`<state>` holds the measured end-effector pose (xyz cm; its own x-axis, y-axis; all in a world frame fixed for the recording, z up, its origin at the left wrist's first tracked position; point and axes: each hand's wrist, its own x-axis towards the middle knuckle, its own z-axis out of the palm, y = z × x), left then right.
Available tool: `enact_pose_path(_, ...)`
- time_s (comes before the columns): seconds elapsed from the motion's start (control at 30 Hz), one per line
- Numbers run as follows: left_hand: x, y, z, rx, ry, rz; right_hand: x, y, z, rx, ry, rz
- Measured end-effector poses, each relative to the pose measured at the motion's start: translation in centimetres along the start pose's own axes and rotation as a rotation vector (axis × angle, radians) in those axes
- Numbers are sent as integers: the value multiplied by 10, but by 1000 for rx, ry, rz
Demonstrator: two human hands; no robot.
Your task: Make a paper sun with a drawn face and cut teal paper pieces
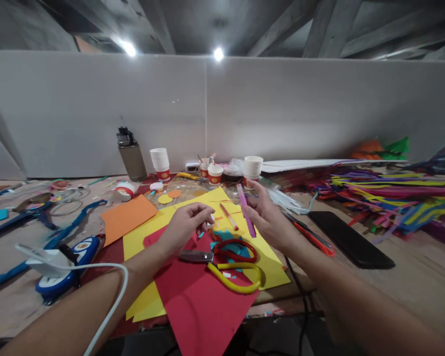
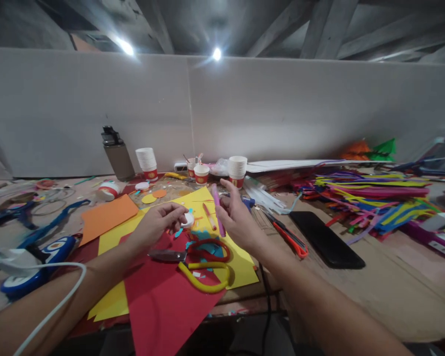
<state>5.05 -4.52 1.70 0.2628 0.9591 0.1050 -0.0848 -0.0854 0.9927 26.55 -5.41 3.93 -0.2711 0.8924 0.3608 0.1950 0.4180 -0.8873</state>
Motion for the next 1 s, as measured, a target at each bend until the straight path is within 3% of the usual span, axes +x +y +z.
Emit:
enact_pose_path(0.13, 3, -2, -1, -277, -97, -66, 8, -15, 23, 127, -176, 84)
enact_pose_path(0.23, 5, -3, -4, -426, -108, -98, 12, -9, 39, 374, -339, 208)
enact_pose_path(0.33, 6, -1, -6, -478, -85, -131, 12, 3, 44, 557, -408, 261)
enact_pose_path(0.5, 5, -2, -3, -520, -42, -99, 9, 11, 36, 752, -256, 271)
enact_pose_path(0.67, 5, -7, 0, -494, 0, -78, 9, 15, 35, 624, -137, 176)
enact_pose_path(0.83, 4, -8, 2, -435, -19, -112, 11, 19, 35, 566, 23, 204)
enact_pose_path(1.0, 3, -7, 3, -425, -56, -117, 12, 17, 34, 578, 46, 197)
